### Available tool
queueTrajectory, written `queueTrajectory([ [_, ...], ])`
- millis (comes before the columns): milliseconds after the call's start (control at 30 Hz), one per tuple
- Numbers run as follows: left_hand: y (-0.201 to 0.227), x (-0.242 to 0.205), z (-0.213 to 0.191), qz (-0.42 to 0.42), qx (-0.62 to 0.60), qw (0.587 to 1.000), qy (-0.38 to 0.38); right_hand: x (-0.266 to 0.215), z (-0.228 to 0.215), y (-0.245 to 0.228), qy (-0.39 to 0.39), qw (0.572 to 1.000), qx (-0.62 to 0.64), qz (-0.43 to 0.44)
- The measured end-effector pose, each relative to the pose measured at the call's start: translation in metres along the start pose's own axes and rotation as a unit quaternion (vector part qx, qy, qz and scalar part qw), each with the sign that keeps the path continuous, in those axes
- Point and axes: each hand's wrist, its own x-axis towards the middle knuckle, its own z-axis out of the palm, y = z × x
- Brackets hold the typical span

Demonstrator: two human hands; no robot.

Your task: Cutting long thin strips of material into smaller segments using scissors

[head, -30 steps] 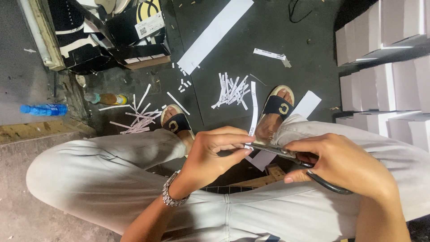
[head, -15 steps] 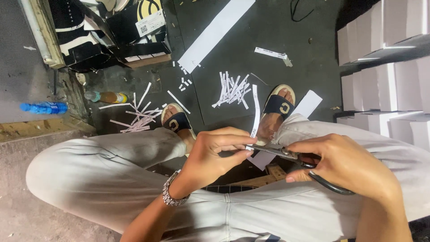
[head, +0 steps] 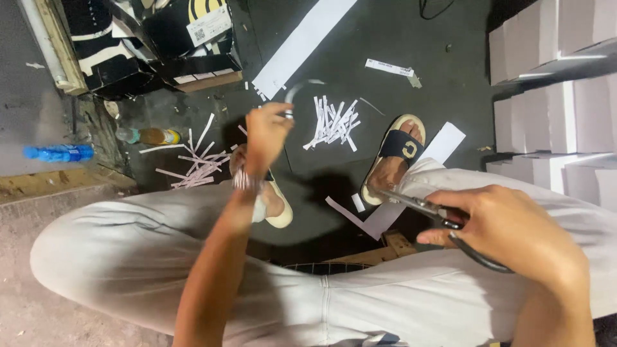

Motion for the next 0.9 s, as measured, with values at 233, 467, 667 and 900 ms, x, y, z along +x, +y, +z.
queueTrajectory([
  [233,-0.166,0.114,0.011,-0.152,0.148,0.975,0.062,0.014,0.017,0.02,-0.016,0.998,0.038,-0.053],
  [467,-0.207,0.11,0.099,-0.047,0.045,0.993,0.094,0.038,0.035,0.039,-0.101,0.994,-0.026,-0.016],
  [667,-0.184,0.048,0.147,-0.116,0.143,0.983,-0.017,0.052,0.03,0.036,-0.218,0.97,-0.091,0.063],
  [900,-0.31,0.036,0.084,-0.363,0.516,0.759,0.164,0.054,0.044,0.04,-0.238,0.957,-0.137,0.092],
])
